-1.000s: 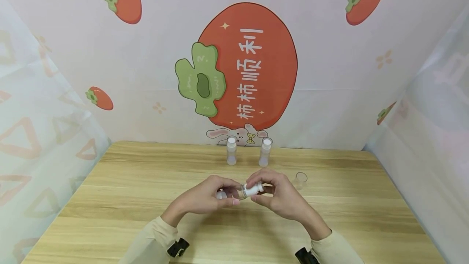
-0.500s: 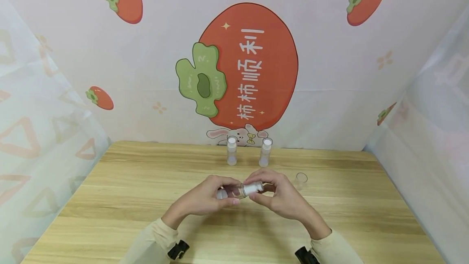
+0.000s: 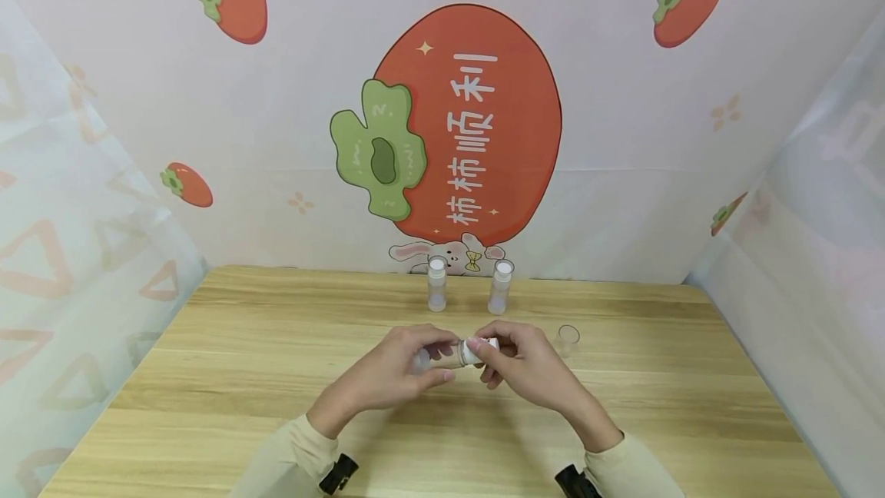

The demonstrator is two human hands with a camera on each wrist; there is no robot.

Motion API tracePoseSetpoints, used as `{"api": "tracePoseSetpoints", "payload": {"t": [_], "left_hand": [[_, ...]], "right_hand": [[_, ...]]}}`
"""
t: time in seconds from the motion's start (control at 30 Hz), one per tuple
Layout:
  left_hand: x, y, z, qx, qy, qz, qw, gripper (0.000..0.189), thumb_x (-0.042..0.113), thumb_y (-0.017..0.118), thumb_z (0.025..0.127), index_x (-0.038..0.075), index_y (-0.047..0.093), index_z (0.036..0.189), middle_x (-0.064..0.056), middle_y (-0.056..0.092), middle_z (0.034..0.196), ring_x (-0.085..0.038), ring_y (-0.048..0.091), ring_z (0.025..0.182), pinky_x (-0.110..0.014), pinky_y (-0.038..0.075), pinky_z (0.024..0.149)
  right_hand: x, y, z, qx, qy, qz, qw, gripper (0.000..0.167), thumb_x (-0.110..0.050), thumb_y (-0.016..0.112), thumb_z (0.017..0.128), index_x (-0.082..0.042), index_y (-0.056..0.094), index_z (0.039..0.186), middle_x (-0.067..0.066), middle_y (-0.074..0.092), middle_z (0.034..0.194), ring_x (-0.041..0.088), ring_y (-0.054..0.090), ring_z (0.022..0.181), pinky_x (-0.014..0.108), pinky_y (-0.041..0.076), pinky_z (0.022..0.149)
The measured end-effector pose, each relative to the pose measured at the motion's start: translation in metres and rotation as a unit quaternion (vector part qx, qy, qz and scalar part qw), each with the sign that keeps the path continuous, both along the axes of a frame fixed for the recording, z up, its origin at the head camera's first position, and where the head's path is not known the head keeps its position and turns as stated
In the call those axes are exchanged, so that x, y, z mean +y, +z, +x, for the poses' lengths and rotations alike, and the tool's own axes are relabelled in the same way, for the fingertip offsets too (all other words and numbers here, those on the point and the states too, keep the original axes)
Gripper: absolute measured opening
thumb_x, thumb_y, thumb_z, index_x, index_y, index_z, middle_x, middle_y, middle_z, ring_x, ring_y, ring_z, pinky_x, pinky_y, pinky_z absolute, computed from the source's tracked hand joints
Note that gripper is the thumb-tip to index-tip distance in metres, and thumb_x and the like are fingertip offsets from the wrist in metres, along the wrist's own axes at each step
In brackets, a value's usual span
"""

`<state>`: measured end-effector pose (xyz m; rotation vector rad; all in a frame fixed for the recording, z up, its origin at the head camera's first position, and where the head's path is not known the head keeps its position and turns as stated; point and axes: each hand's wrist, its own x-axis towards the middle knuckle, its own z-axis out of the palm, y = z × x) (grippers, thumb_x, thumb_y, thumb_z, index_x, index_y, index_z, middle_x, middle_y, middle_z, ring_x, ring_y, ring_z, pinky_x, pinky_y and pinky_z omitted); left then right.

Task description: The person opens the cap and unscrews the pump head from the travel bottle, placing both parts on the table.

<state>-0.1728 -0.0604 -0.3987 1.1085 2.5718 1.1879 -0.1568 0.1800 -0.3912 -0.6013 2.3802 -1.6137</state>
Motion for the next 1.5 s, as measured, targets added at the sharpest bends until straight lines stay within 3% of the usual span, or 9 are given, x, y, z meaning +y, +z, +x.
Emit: {"api": "tracePoseSetpoints", "payload": {"t": [0.1,0.23,0.53,0.9,1.2,1.5], "left_hand": [[0.001,0.0,0.0,0.015,0.0,-0.002,0.9999,0.033,0.018,0.077,0.092,0.007,0.07,0.122,-0.004,0.071,0.105,-0.016,0.066,0.096,-0.028,0.055,0.086],[0.001,-0.001,0.0,0.007,-0.001,0.001,1.0,0.033,0.018,0.077,0.092,0.006,0.07,0.122,0.0,0.071,0.104,-0.016,0.066,0.095,-0.027,0.054,0.086],[-0.002,-0.005,-0.004,-0.057,-0.018,0.01,0.9982,0.032,0.021,0.077,0.092,0.009,0.071,0.121,0.01,0.068,0.096,-0.003,0.061,0.088,-0.022,0.053,0.083],[-0.007,-0.008,-0.007,-0.143,-0.049,0.039,0.9878,0.035,0.02,0.076,0.094,0.002,0.07,0.123,0.011,0.068,0.095,-0.005,0.062,0.087,-0.023,0.053,0.081],[-0.008,-0.016,-0.012,-0.187,-0.074,0.071,0.977,0.024,0.018,0.075,0.094,0.01,0.073,0.116,0.013,0.069,0.093,-0.007,0.062,0.086,-0.025,0.053,0.079],[-0.008,-0.016,-0.012,-0.187,-0.088,0.07,0.9759,0.024,0.015,0.075,0.093,0.01,0.073,0.117,0.008,0.071,0.096,-0.007,0.064,0.087,-0.029,0.055,0.082]], "right_hand": [[0.0,0.0,0.0,-0.002,0.001,-0.003,1.0,0.025,-0.024,0.064,0.102,-0.001,0.069,0.107,0.01,0.069,0.084,0.032,0.071,0.07,0.04,0.061,0.065],[0.001,-0.001,0.0,-0.005,-0.001,-0.009,0.9999,0.024,-0.023,0.067,0.1,-0.002,0.069,0.109,0.009,0.071,0.087,0.028,0.072,0.07,0.041,0.061,0.067],[0.006,0.001,0.002,0.009,0.02,-0.01,0.9997,0.024,-0.016,0.073,0.095,-0.005,0.069,0.116,0.011,0.07,0.097,0.029,0.073,0.078,0.041,0.061,0.072],[0.01,-0.002,0.002,0.085,0.059,-0.006,0.9946,0.024,-0.01,0.076,0.092,-0.011,0.069,0.114,0.005,0.068,0.109,0.018,0.067,0.091,0.031,0.059,0.079],[0.008,-0.002,0.001,0.137,0.113,-0.043,0.9832,0.031,0.007,0.074,0.087,-0.009,0.068,0.113,0.008,0.065,0.112,0.02,0.064,0.099,0.033,0.059,0.08],[0.008,-0.002,0.004,0.136,0.078,-0.044,0.9867,0.013,-0.003,0.074,0.091,-0.011,0.075,0.101,0.008,0.068,0.11,0.02,0.066,0.1,0.032,0.059,0.081]]}}
